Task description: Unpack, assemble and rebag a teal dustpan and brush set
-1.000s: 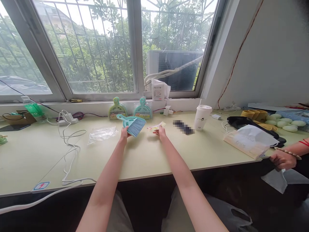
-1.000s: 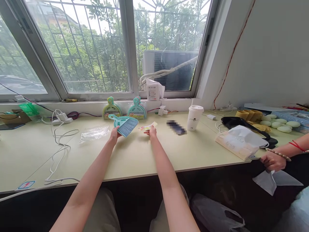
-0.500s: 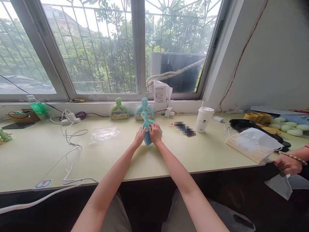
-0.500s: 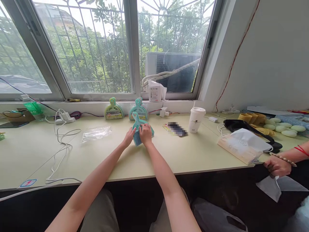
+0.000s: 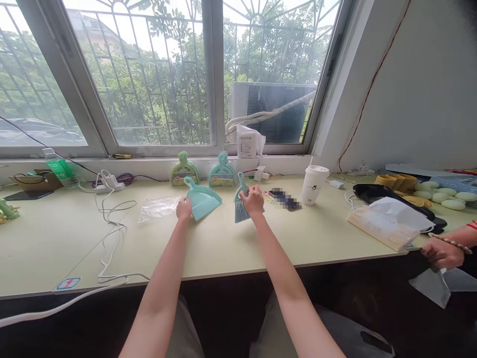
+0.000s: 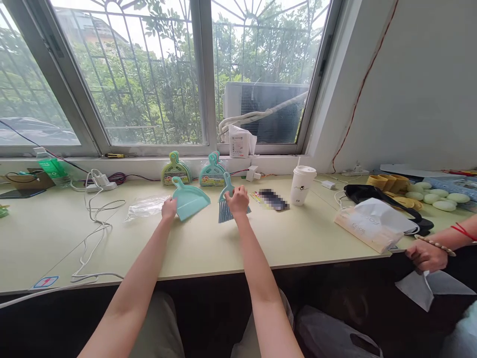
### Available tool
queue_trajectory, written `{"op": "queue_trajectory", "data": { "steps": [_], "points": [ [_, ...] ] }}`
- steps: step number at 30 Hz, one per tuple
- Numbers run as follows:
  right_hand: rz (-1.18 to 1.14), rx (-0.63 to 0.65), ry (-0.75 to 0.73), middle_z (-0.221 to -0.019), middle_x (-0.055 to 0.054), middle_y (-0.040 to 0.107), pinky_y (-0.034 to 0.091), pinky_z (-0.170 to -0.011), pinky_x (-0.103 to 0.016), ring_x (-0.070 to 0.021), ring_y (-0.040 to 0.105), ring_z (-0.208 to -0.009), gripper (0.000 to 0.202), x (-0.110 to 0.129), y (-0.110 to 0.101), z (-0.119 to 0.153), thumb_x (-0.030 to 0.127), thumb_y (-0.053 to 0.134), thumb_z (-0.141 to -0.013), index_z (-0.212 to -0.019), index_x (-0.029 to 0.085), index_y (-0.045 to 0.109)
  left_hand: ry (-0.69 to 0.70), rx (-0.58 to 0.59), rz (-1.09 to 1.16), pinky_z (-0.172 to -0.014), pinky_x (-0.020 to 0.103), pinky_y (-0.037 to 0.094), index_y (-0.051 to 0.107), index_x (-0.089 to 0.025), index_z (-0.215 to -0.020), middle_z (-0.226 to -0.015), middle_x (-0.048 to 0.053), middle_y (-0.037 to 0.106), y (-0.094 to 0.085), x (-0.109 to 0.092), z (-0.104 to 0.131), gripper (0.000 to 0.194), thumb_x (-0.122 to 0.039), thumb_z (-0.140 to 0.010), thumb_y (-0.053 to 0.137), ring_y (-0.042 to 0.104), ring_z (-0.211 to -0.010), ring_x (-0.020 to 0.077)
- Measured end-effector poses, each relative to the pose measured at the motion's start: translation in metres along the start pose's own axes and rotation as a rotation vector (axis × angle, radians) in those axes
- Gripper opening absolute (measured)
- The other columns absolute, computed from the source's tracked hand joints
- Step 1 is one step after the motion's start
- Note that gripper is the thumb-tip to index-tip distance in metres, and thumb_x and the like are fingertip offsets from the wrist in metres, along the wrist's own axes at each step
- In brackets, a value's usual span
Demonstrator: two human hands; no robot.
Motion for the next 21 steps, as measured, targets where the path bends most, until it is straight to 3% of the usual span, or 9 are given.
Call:
{"op": "queue_trajectory", "data": {
  "steps": [2,4,8,10,13,15,19,21],
  "points": [
    [0.117,0.054,0.031,-0.107,-0.017,0.062,0.036,-0.099,-0.043,-0.0312,0.049,-0.114,0.008,-0.01,0.0,0.0,0.025,0.066,-0.08,-0.081,0.016,0.066,-0.032,0.107,-0.042,-0.075,0.041,0.049,0.068,-0.018,-0.092,-0.085,0.016,0.072,-0.002,0.005,0.002,0.031,-0.036,-0.09,0.042,0.068,-0.09,0.0338],
    [0.129,0.09,0.113,-0.101,-0.018,0.065,0.029,-0.105,-0.05,-0.0339,0.048,-0.117,0.009,-0.019,0.004,0.0,0.015,0.074,-0.072,-0.072,0.017,0.065,-0.011,0.134,-0.079,-0.076,0.043,0.049,0.068,-0.019,-0.081,-0.082,0.017,0.072,0.001,0.006,0.009,0.032,-0.04,-0.088,0.045,0.068,-0.088,0.0358],
    [0.078,0.138,0.198,-0.097,-0.02,0.065,0.023,-0.106,-0.056,-0.0381,0.047,-0.121,0.018,-0.03,0.011,-0.001,0.01,0.08,-0.065,-0.062,0.015,0.063,0.12,-0.008,-0.213,-0.085,0.046,0.047,0.068,-0.018,-0.084,-0.105,0.02,0.071,0.006,0.003,0.02,0.054,-0.049,-0.095,0.026,0.063,-0.107,0.0371],
    [0.173,0.192,0.162,-0.106,-0.022,0.063,0.025,-0.105,-0.056,-0.0397,0.046,-0.122,0.015,-0.031,0.011,0.0,0.013,0.082,-0.065,-0.067,0.014,0.067,0.155,-0.036,-0.257,-0.084,0.044,0.047,0.069,-0.019,-0.087,-0.106,0.019,0.071,0.006,0.002,0.021,0.053,-0.049,-0.095,0.026,0.064,-0.106,0.0352],
    [0.396,0.283,0.091,-0.12,-0.025,0.058,0.03,-0.102,-0.053,-0.0391,0.046,-0.121,0.013,-0.029,0.009,0.002,0.016,0.077,-0.072,-0.083,0.012,0.072,0.199,0.037,-0.32,-0.079,0.038,0.046,0.068,-0.021,-0.087,-0.101,0.016,0.072,0.007,0.003,0.023,0.037,-0.044,-0.091,0.04,0.065,-0.1,0.0323],
    [0.463,0.275,0.074,-0.123,-0.026,0.055,0.033,-0.1,-0.051,-0.0388,0.045,-0.122,0.017,-0.028,0.007,0.003,0.016,0.072,-0.076,-0.092,0.01,0.073,0.248,0.095,-0.355,-0.076,0.035,0.045,0.067,-0.022,-0.085,-0.099,0.013,0.072,0.01,0.002,0.025,0.029,-0.038,-0.088,0.043,0.065,-0.097,0.0301],
    [0.343,0.181,0.093,-0.124,-0.022,0.054,0.036,-0.099,-0.044,-0.0347,0.044,-0.122,0.021,-0.029,0.003,-0.001,0.025,0.068,-0.08,-0.096,0.012,0.075,0.396,0.195,-0.392,-0.068,0.031,0.041,0.064,-0.023,-0.075,-0.088,0.009,0.072,0.02,-0.006,0.036,0.025,-0.032,-0.086,0.044,0.064,-0.085,0.0256],
    [0.238,0.245,0.07,-0.121,-0.015,0.056,0.037,-0.097,-0.039,-0.0302,0.046,-0.12,0.021,-0.026,0.005,-0.001,0.031,0.069,-0.08,-0.095,0.017,0.076,0.517,0.317,-0.376,-0.064,0.029,0.039,0.061,-0.022,-0.066,-0.078,0.007,0.07,0.027,-0.014,0.045,0.029,-0.032,-0.086,0.044,0.063,-0.077,0.0231]
  ]
}}
Point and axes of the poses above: each hand's wrist, its own z-axis away from the middle knuckle, its own y-axis out of the palm, x = y × z, the point moved 1 cm from there along -z, towards the middle knuckle
